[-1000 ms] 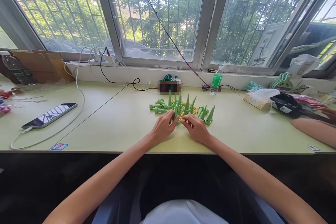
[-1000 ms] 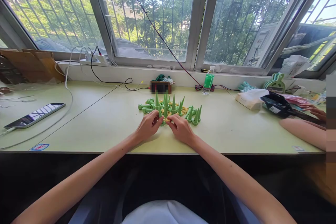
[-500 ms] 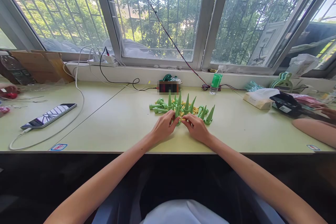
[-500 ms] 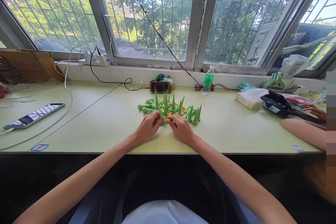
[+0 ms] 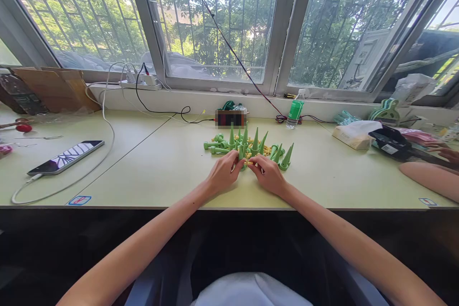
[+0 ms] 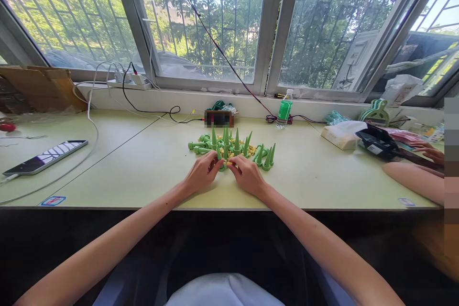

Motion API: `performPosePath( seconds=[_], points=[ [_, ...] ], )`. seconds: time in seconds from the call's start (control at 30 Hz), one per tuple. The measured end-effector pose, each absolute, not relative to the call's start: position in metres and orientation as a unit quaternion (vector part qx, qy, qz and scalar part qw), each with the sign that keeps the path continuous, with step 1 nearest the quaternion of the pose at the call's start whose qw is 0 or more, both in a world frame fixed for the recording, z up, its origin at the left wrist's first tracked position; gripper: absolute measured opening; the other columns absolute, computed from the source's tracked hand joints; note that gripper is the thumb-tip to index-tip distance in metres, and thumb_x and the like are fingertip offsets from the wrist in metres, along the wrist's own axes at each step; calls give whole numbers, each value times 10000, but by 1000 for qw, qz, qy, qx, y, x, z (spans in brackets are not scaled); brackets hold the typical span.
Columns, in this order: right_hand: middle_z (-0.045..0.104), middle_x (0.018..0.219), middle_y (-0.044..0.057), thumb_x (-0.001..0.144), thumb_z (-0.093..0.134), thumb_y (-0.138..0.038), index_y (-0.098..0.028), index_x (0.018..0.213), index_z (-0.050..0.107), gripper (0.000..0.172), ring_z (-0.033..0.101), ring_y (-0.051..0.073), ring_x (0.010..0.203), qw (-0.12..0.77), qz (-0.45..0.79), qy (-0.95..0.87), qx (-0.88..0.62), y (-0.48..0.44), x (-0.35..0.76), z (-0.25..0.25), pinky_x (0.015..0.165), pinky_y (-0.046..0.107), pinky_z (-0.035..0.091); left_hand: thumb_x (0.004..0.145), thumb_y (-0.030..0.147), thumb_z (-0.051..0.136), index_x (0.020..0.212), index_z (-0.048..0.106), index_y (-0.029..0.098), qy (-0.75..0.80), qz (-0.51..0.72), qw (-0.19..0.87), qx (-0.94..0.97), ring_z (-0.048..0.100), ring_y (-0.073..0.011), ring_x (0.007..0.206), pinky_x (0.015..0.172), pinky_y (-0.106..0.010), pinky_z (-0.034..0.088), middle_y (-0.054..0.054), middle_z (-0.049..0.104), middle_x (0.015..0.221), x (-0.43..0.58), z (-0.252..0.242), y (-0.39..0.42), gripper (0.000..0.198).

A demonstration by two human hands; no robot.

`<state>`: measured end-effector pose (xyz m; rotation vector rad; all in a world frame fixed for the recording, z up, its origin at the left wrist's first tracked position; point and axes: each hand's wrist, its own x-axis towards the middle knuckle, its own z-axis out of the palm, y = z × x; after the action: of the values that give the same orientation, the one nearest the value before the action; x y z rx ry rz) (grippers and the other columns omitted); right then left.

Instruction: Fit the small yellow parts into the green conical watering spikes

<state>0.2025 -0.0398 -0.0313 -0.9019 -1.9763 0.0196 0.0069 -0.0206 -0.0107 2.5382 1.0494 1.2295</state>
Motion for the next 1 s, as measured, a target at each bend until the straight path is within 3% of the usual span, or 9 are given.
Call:
performPosePath(
  seconds=[1.0],
  points=[
    [638, 913, 49, 998, 502, -287, -221, 1036, 609, 132, 552, 146, 658, 465, 20, -807, -364, -41, 203, -31, 648, 273, 453, 973, 301, 458, 751, 376, 209, 341, 413, 70, 842, 453, -129, 580, 563, -274, 335, 5, 515, 693, 7, -13, -19, 253]
  ],
)
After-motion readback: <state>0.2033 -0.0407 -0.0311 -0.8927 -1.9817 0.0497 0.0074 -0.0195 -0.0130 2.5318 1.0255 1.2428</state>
